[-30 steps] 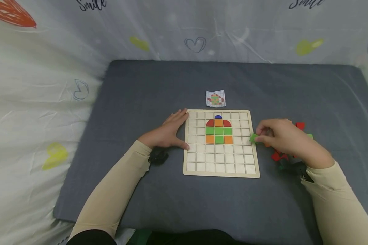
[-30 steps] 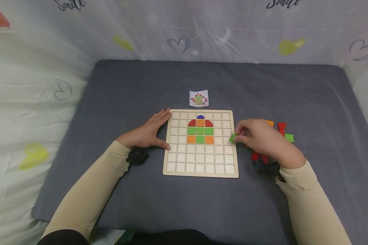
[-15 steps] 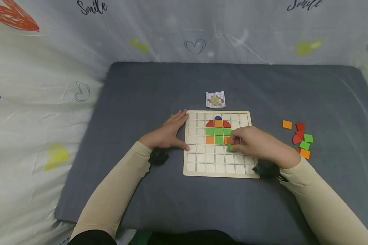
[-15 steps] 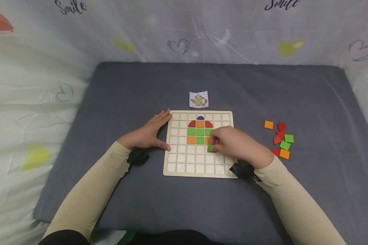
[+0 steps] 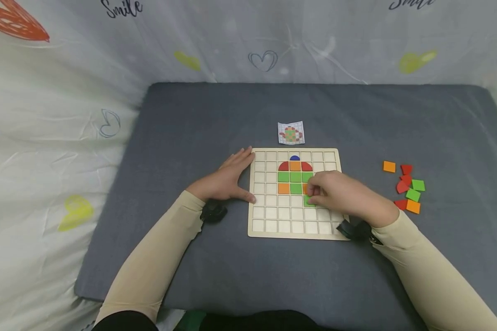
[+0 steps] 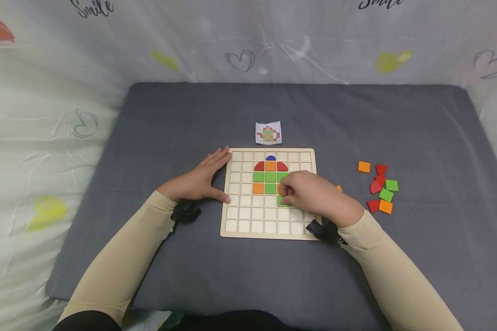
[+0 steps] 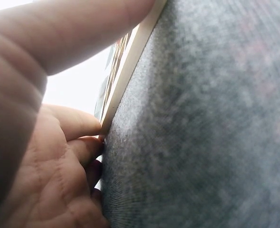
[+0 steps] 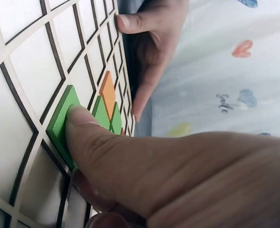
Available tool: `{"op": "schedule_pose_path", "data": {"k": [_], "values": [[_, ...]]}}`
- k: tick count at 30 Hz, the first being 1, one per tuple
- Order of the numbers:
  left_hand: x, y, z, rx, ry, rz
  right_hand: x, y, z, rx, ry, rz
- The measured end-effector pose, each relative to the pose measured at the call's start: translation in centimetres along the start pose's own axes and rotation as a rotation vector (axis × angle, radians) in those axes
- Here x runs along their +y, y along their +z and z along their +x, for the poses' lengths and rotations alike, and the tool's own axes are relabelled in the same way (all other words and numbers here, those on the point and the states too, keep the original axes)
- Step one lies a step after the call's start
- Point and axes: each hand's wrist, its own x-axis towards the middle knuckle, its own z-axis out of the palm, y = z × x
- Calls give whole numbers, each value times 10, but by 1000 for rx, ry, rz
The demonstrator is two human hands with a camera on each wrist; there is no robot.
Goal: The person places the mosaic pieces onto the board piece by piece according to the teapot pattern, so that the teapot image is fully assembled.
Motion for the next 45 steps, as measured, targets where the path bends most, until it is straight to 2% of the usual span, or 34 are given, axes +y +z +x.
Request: {"op": "schedule_pose_path", "data": {"k": [7,13,21,28,33,38,45], "values": [[1,-1,1,3,4,-2,1,-4,-3,18,9,-13],[1,2,2,0,6,4,12,-19,-11,55,99,-66],[1,4,3,-3,2,-1,58,-50,-32,148,268,-164],[4,1,-1,-10,-24,-5,95,-73,-53,156,346,-144],[4,-1,-1,-6,-15,-7,112,-79,-59,119,410,-134],[3,-1,-1,1,-7,-8,117,-79,-60,81,447,-119],[3,-1,-1,6,-2,-10,109,-74,-57,85,434,-95]]}}
